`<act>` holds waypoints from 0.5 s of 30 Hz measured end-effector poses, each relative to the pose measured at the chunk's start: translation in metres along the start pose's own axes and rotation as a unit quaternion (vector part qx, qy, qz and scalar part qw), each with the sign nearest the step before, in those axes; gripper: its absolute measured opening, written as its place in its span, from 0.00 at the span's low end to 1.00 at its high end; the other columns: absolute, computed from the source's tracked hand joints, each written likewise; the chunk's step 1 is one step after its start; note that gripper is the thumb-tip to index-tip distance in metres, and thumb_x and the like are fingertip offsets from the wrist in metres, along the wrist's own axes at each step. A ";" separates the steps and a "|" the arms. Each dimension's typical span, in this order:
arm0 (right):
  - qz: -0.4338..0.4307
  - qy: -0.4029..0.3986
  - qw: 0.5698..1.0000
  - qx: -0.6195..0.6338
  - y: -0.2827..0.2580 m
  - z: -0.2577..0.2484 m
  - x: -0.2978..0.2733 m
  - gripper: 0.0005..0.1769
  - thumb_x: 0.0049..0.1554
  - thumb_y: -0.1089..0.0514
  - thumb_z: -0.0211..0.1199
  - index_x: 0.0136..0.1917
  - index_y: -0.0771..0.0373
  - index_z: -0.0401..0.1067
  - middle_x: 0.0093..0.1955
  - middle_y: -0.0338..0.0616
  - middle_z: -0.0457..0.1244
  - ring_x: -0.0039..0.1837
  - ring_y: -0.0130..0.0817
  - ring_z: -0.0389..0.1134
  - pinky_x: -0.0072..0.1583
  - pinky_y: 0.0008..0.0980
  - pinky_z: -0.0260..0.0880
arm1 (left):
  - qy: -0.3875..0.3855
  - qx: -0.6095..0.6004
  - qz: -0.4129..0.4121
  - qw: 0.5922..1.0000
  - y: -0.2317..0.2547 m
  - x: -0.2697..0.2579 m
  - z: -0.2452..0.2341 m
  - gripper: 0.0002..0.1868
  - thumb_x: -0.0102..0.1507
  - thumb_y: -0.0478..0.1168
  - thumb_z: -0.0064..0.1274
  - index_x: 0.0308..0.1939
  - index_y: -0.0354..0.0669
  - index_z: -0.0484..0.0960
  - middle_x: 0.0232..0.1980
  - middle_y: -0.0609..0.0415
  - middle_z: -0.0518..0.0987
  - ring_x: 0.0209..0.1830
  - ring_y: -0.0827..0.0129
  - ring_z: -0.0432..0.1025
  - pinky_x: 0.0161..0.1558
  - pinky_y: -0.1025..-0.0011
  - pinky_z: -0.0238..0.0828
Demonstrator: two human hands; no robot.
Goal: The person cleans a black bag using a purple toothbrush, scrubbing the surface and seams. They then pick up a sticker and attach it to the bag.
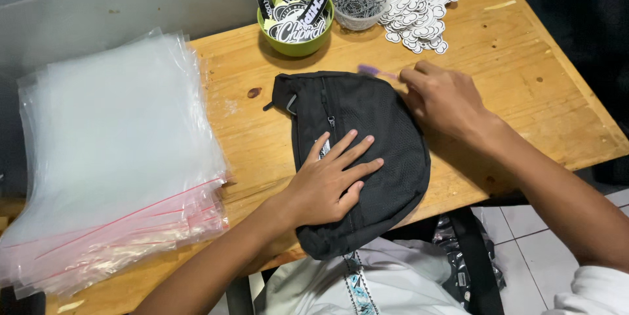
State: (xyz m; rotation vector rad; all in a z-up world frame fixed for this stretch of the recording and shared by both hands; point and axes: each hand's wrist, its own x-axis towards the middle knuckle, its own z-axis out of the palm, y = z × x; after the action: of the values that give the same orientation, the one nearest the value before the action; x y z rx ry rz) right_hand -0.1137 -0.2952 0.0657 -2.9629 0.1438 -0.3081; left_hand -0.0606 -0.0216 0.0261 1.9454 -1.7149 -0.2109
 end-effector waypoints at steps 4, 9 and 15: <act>-0.023 -0.017 0.999 0.032 -0.011 0.005 0.019 0.10 0.53 0.55 0.64 0.49 0.48 0.70 0.44 0.40 0.65 0.49 0.51 0.71 0.48 0.50 0.72 | 0.000 0.010 -0.002 1.000 -0.001 -0.001 0.003 0.27 0.68 0.44 0.36 0.72 0.58 0.69 0.79 0.46 0.60 0.81 0.45 0.49 0.72 0.36 0.34; -0.043 0.000 0.999 -0.021 0.001 0.021 0.043 0.09 0.58 0.57 0.58 0.53 0.48 0.71 0.44 0.43 0.64 0.47 0.53 0.71 0.47 0.50 0.72 | -0.005 0.010 -0.007 1.000 -0.001 -0.002 0.006 0.27 0.68 0.44 0.35 0.72 0.58 0.69 0.79 0.46 0.59 0.81 0.45 0.48 0.73 0.35 0.34; -0.069 -0.016 0.995 0.071 -0.018 0.025 0.049 0.09 0.55 0.57 0.59 0.51 0.50 0.71 0.44 0.44 0.66 0.50 0.53 0.70 0.49 0.50 0.71 | -0.015 -0.003 -0.012 1.000 -0.001 -0.002 0.001 0.26 0.68 0.45 0.35 0.72 0.57 0.69 0.80 0.45 0.58 0.82 0.44 0.47 0.73 0.34 0.33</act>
State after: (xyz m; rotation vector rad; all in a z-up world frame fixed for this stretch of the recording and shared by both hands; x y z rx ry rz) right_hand -0.0592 -0.2797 0.0541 -2.8391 -0.0854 -0.2756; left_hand -0.0604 -0.0201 0.0239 1.9688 -1.7087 -0.2555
